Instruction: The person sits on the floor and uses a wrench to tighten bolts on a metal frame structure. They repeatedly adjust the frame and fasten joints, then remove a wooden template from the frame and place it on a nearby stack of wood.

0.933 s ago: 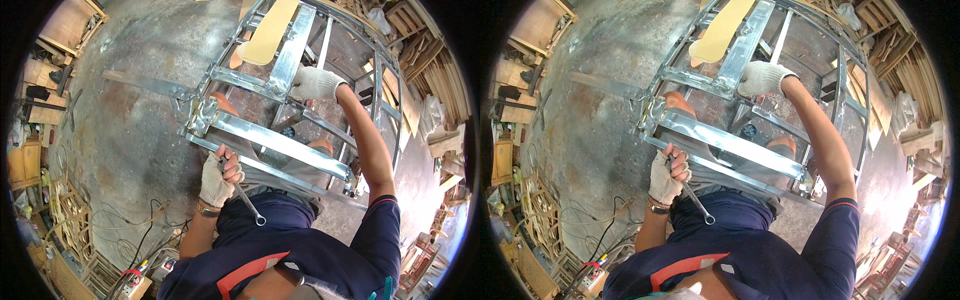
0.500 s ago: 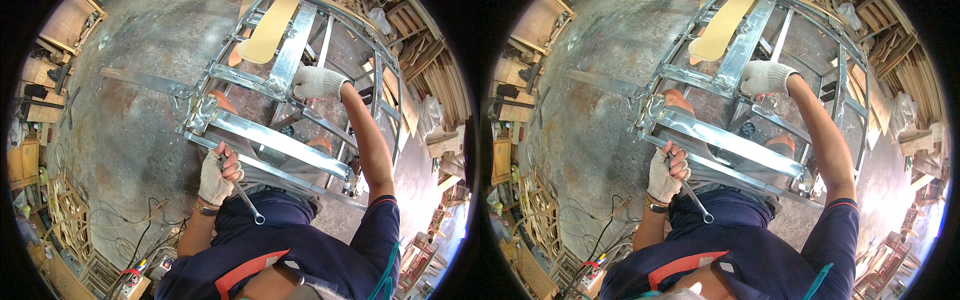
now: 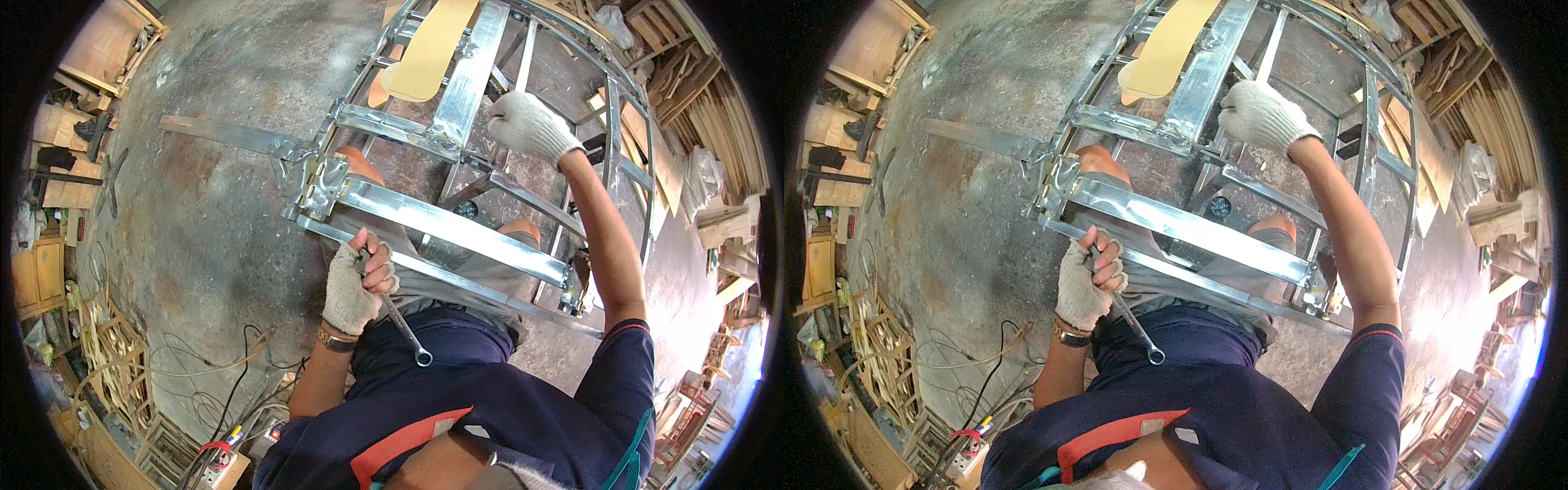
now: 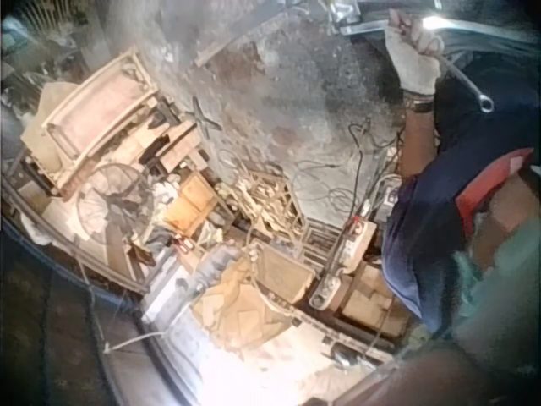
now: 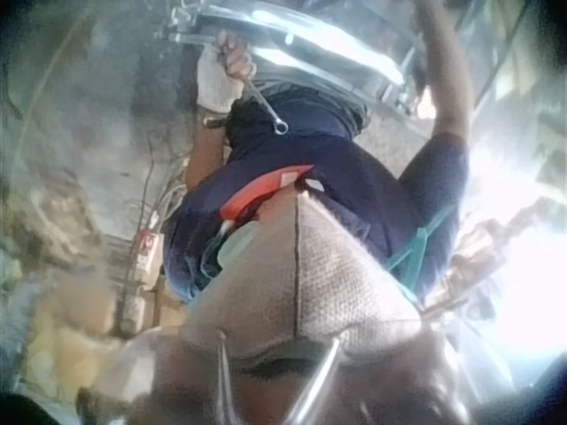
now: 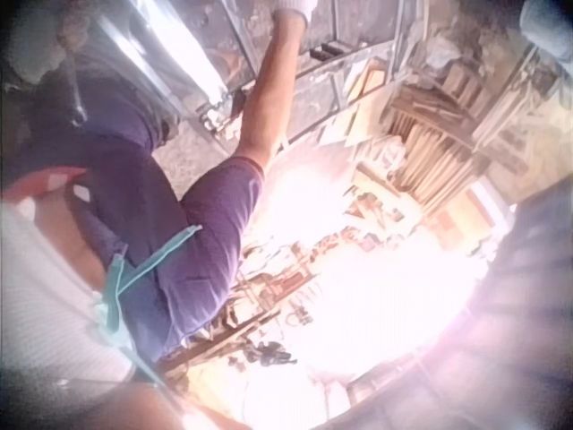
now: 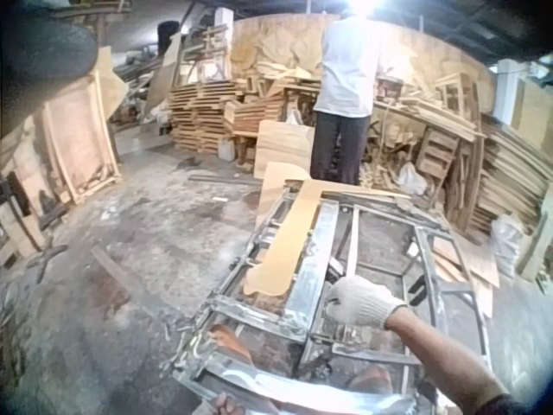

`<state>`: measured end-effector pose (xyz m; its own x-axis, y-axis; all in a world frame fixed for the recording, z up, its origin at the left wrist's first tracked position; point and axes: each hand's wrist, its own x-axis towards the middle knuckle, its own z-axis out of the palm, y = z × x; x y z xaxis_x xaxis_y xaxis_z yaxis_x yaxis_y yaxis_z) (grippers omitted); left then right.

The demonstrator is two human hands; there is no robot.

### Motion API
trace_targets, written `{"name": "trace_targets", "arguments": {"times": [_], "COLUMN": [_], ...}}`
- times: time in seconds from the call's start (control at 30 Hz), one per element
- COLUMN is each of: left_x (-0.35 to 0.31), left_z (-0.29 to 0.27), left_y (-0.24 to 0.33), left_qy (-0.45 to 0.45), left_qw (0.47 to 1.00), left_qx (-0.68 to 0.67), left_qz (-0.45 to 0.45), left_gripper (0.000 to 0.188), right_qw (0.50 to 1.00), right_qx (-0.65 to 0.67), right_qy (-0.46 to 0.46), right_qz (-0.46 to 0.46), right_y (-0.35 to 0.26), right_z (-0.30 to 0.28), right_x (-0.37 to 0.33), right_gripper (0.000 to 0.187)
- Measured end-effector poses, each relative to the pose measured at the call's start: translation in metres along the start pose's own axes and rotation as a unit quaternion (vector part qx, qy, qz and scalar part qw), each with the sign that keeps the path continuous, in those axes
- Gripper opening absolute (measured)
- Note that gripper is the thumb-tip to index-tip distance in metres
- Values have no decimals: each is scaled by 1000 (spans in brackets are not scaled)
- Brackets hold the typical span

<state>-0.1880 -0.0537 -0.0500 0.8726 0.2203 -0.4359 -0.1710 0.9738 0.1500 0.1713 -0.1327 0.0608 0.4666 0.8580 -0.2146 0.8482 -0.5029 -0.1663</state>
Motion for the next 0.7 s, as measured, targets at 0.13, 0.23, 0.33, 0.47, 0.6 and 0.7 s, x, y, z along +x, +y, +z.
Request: {"name": "trace_targets", "arguments": {"times": [0.13, 0.23, 0.33, 0.47, 0.6, 0.7], "left_x": [-3, -1, 3, 10, 15, 16], "left_z": [12, 13, 18, 25, 24, 19], "left_y": [5, 9, 15, 21, 23, 25], "left_qy": [19, 14, -18, -15, 43, 39], "left_qw": [1000, 999, 997, 993, 985, 982], "left_qx": [24, 34, 63, 110, 157, 173], "left_qz": [-1, 3, 26, 43, 46, 58], "left_gripper": [32, 30, 29, 29, 28, 28], "right_qw": [993, 993, 992, 971, 907, 881], "right_qx": [95, 112, 92, 224, 419, 411], "right_qy": [60, 39, 82, 60, 14, -233], "right_qz": [-43, -9, -8, 64, -34, -17], "right_y": [-4, -25, -35, -37, -30, -44], "right_z": [-19, -44, -62, -65, -30, 8], "right_x": [-45, -93, -151, -251, -320, -330], "right_gripper": [29, 27, 23, 33, 40, 25]}}
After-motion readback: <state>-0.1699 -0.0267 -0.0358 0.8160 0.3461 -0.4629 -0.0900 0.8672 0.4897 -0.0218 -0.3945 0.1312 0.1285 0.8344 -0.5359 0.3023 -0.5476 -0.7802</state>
